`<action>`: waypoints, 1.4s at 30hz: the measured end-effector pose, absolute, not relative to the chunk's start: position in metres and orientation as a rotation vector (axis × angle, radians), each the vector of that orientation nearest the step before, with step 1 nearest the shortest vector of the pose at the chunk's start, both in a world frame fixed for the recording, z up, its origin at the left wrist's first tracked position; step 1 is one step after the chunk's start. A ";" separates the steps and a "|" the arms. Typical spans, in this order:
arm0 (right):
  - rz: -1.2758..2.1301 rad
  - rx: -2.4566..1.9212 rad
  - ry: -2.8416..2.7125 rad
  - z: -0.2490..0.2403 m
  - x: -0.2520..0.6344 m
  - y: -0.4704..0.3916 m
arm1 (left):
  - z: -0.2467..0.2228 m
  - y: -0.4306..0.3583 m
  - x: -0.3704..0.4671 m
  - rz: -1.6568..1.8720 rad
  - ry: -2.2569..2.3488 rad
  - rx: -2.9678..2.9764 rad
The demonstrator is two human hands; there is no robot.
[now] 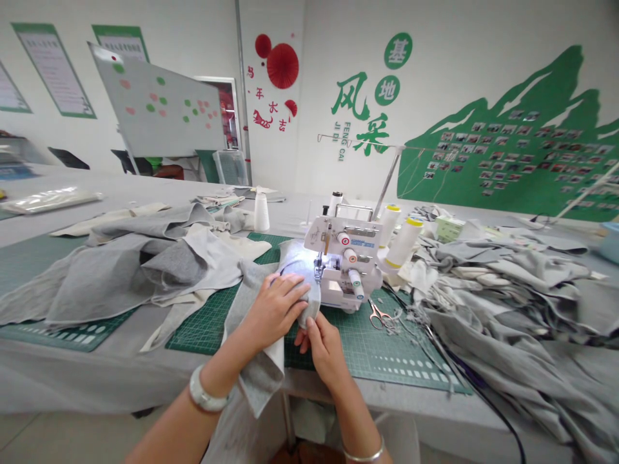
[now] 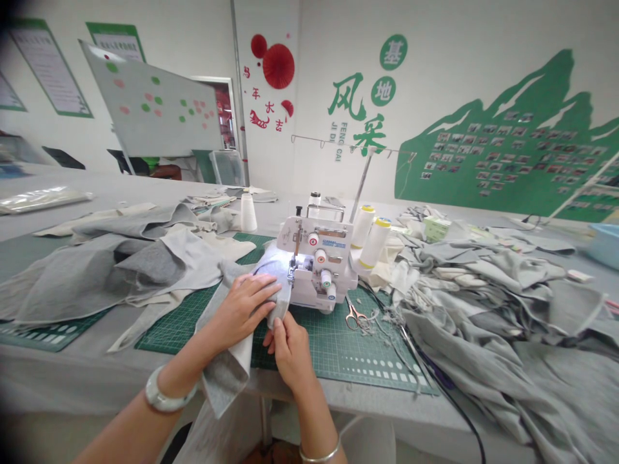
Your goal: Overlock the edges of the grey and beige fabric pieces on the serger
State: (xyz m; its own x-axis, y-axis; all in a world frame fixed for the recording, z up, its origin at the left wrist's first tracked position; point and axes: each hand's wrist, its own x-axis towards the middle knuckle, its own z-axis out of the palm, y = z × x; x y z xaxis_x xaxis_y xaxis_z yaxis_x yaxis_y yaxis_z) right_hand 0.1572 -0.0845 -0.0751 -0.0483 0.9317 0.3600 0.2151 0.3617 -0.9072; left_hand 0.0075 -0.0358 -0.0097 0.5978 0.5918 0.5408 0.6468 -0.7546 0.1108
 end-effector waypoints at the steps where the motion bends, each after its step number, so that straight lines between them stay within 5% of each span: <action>1: 0.821 -1.075 -1.526 -0.075 0.157 -0.084 | -0.010 -0.036 0.007 -0.860 -1.053 -2.719; 42: 0.801 -1.152 -1.526 -0.073 0.155 -0.086 | -0.004 0.004 -0.004 -1.129 -1.011 -2.980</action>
State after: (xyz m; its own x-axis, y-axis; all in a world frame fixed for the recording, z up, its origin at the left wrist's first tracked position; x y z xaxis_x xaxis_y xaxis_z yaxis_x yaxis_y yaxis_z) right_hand 0.1552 -0.0861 -0.0733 -0.0240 0.9445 0.3277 0.2673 0.3219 -0.9082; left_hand -0.0042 0.0038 -0.0039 0.5932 0.6011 0.5356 0.4660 -0.7988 0.3804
